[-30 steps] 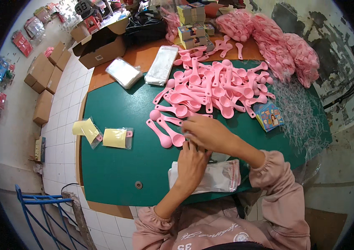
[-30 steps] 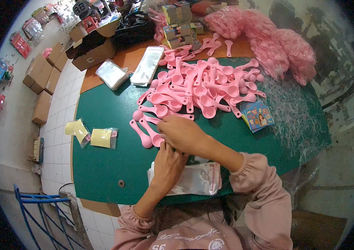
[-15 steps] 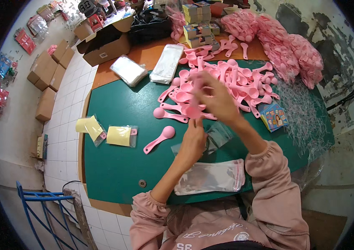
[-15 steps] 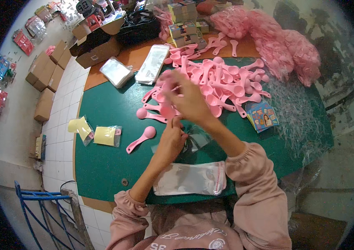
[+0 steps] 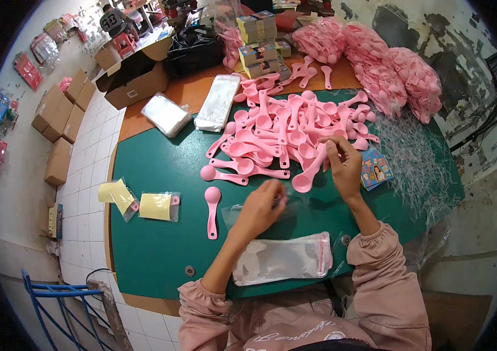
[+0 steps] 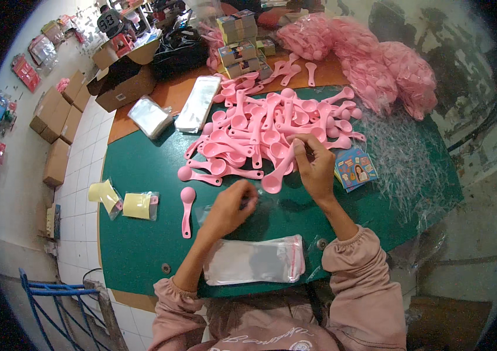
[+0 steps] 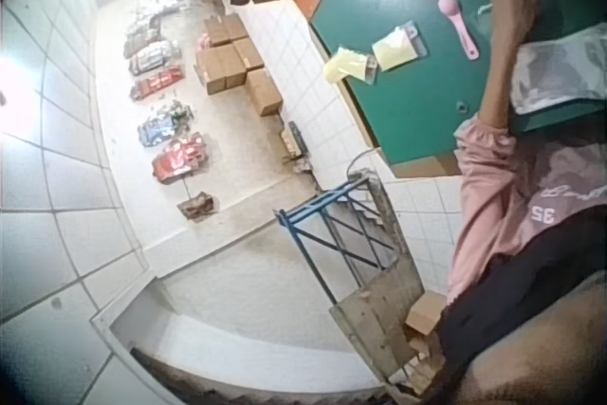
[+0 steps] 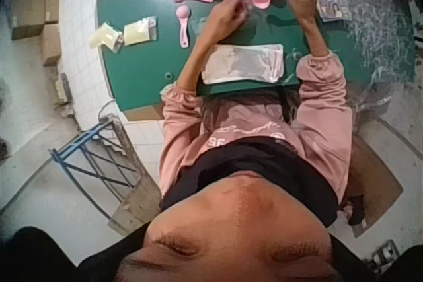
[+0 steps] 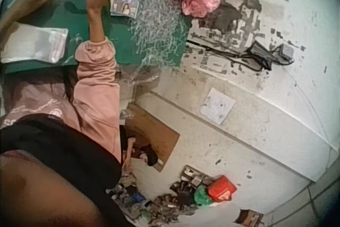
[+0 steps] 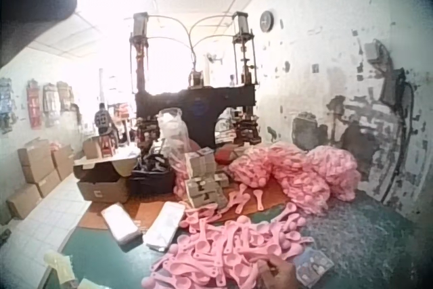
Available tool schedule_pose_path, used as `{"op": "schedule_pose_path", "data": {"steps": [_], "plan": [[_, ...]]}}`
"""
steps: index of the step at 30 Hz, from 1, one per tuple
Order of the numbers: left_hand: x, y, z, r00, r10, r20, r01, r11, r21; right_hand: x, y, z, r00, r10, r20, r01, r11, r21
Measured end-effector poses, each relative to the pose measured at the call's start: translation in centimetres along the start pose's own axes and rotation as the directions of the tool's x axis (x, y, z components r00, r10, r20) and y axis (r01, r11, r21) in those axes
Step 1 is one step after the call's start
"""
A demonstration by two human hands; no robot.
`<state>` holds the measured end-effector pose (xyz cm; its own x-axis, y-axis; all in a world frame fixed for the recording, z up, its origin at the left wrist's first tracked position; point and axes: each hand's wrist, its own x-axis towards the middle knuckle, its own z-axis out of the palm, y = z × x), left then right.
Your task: The person repeatedly picks up pink plastic spoons and places each one into a small clear plastic bag along with a yellow paper insert. The person seals each bag and sets it aside on the table. The process is repeated for multiple spoons throughout the clip.
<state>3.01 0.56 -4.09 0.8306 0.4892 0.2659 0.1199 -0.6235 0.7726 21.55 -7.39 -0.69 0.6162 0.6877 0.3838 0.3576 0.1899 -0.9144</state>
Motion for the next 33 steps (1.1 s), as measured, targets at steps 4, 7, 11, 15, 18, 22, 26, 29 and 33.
{"op": "schedule_pose_path", "data": {"steps": [4, 7, 11, 15, 18, 22, 26, 29, 33], "plan": [[0.4, -0.2, -1.9, 0.972, -0.225, 0.07, 0.23, 0.843, -0.485, -0.3, 1.0, 0.2, 0.995, 0.001, -0.099, 0.009, 0.995, 0.102], [0.3, -0.5, -2.7, 0.938, -0.346, 0.018, 0.289, 0.753, -0.591, -0.2, 1.1, 0.2, 0.987, -0.016, -0.157, 0.023, 0.999, 0.039], [0.4, -1.4, -3.0, 0.945, -0.328, 0.004, 0.254, 0.723, -0.642, -0.3, 0.5, 0.3, 0.992, -0.015, -0.127, 0.017, 1.0, 0.012], [0.6, -0.4, -4.1, 0.946, -0.323, 0.026, 0.284, 0.789, -0.545, -0.4, 0.5, 0.5, 0.994, -0.002, -0.111, 0.013, 0.995, 0.101], [0.7, 0.1, -4.5, 0.961, -0.275, -0.022, 0.208, 0.777, -0.594, -0.3, 0.2, 0.3, 0.991, 0.01, -0.136, 0.003, 0.996, 0.093], [0.6, 0.3, -4.6, 0.964, -0.256, 0.074, 0.245, 0.744, -0.622, -0.5, 0.1, 0.6, 0.995, -0.001, -0.098, 0.011, 0.995, 0.102], [0.9, 0.3, -4.0, 0.95, -0.271, 0.152, 0.306, 0.733, -0.607, -1.1, -0.9, 1.0, 0.999, -0.006, -0.048, 0.017, 0.973, 0.232], [1.2, -0.1, -4.1, 0.948, -0.283, 0.145, 0.317, 0.818, -0.48, -1.2, -1.1, 1.1, 0.999, -0.019, -0.026, 0.024, 0.976, 0.218], [1.1, -1.0, -4.1, 0.948, -0.257, 0.188, 0.317, 0.72, -0.617, -1.5, -1.0, 1.3, 0.999, -0.025, -0.023, 0.029, 0.987, 0.158]]}}
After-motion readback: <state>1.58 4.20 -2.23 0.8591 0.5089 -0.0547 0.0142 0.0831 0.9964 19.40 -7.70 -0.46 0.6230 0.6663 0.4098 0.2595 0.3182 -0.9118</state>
